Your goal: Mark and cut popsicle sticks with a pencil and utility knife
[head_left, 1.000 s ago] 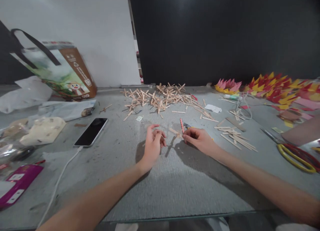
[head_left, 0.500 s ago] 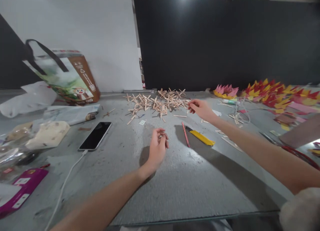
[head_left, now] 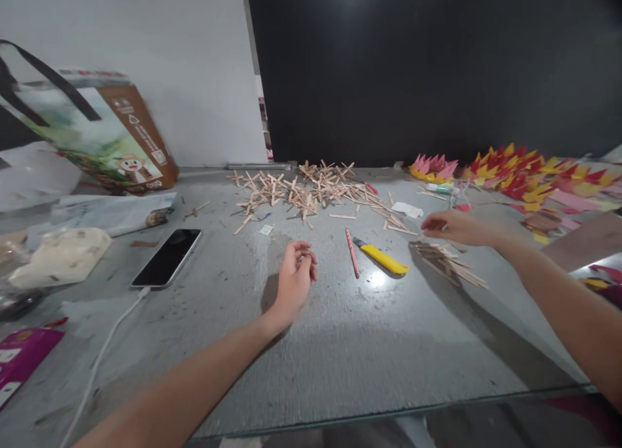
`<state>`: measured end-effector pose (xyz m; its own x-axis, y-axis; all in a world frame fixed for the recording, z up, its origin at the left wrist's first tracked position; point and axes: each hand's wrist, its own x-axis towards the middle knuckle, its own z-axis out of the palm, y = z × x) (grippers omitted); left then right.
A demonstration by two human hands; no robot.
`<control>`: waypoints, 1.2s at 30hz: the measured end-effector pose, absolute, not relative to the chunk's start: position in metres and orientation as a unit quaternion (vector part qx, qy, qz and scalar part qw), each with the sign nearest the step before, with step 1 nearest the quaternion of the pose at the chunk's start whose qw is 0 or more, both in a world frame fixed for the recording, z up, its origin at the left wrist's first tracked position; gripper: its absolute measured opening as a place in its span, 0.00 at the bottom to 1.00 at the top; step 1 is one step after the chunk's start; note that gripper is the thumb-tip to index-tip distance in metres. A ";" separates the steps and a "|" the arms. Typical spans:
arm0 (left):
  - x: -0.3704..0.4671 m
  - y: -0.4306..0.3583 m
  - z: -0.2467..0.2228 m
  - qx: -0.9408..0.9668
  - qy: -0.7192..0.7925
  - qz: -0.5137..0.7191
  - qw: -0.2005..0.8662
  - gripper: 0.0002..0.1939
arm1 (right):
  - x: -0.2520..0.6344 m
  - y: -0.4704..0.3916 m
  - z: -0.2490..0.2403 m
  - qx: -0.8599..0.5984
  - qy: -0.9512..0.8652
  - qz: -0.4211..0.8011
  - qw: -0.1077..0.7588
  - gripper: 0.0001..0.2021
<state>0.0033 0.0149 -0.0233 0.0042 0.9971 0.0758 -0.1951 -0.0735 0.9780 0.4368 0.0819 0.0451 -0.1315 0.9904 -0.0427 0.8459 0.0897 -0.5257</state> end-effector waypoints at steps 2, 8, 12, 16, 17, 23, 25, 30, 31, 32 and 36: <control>0.003 0.015 -0.023 0.468 0.427 0.562 0.532 0.09 | 0.449 0.068 0.033 -0.631 -0.736 0.217 0.115 0.22; 0.003 0.018 -0.026 0.469 0.431 0.556 0.534 0.09 | 0.458 0.054 0.006 -0.604 -0.763 0.206 0.105 0.29; 0.003 0.019 -0.027 0.466 0.440 0.550 0.536 0.09 | 0.451 0.059 0.001 -0.607 -0.759 0.214 0.095 0.33; 0.003 0.021 -0.029 0.470 0.443 0.548 0.531 0.10 | 0.442 0.062 0.000 -0.634 -0.740 0.194 0.108 0.31; 0.004 0.021 -0.030 0.472 0.443 0.548 0.530 0.10 | 0.439 0.061 0.001 -0.637 -0.738 0.187 0.125 0.30; 0.004 0.023 -0.031 0.474 0.440 0.545 0.533 0.11 | 0.385 0.051 0.013 -0.562 -0.705 0.358 0.243 0.25; 0.004 0.023 -0.030 0.475 0.441 0.541 0.535 0.11 | 0.357 0.047 0.017 -0.529 -0.640 0.472 0.297 0.23; 0.004 0.022 -0.031 0.478 0.442 0.538 0.536 0.10 | 0.287 0.048 0.027 -0.446 -0.492 0.670 0.331 0.13; 0.004 0.023 -0.031 0.477 0.443 0.538 0.535 0.10 | 0.274 0.051 0.028 -0.438 -0.486 0.682 0.327 0.12; 0.004 0.024 -0.031 0.478 0.444 0.539 0.533 0.10 | 0.262 0.054 0.028 -0.430 -0.483 0.694 0.317 0.13; -0.003 0.033 -0.031 0.483 0.452 0.555 0.505 0.09 | 0.221 0.068 0.023 -0.391 -0.467 0.747 0.265 0.17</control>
<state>-0.0028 0.0330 -0.0314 -0.0239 0.9966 0.0789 -0.1236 -0.0812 0.9890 0.2208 0.0683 0.0228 -0.5540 0.7613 -0.3369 -0.0305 -0.4230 -0.9056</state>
